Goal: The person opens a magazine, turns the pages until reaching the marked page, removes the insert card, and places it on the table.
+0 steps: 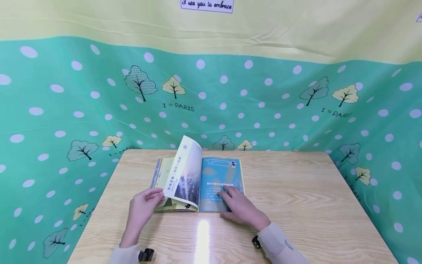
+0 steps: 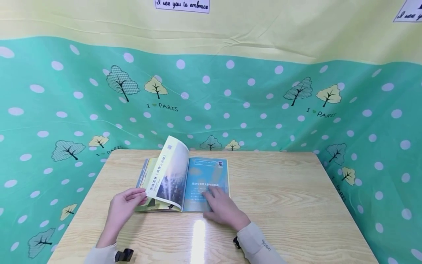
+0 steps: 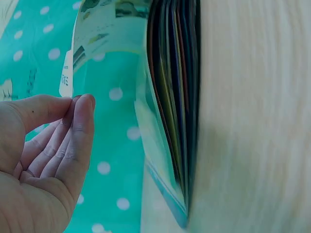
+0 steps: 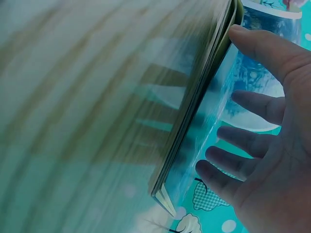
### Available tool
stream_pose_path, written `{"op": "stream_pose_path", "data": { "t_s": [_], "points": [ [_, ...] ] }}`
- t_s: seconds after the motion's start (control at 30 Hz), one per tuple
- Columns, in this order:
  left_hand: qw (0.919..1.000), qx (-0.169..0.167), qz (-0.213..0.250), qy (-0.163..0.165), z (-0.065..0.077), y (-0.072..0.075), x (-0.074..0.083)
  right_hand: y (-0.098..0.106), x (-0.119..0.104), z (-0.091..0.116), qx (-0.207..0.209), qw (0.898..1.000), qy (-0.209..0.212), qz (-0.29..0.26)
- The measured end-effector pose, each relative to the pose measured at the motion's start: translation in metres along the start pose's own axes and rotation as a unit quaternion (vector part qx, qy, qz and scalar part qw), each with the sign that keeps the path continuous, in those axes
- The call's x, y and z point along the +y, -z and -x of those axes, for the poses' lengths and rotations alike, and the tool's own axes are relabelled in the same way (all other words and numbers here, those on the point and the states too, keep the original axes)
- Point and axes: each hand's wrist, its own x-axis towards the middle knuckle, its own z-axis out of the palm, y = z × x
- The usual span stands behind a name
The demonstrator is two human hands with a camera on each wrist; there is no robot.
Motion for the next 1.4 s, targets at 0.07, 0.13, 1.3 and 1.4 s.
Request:
{"op": "stream_pose_path", "data": {
  "t_s": [0.07, 0.13, 1.3, 1.4],
  "points": [
    [0.9999, 0.009, -0.007, 0.002, 0.001, 0.005, -0.005, -0.001, -0.001, -0.001, -0.003, 1.000, -0.002, 0.006],
    [0.9997, 0.015, -0.016, 0.005, 0.003, 0.010, -0.009, -0.002, -0.001, -0.001, -0.004, 1.000, -0.005, 0.010],
    [0.9943, 0.038, -0.086, 0.051, 0.006, 0.031, -0.032, 0.005, 0.003, -0.001, -0.004, 1.000, 0.015, 0.003],
    [0.9945, 0.037, -0.083, 0.053, 0.006, 0.031, -0.031, 0.009, 0.004, 0.002, 0.016, 1.000, 0.013, 0.008]
  ]
}}
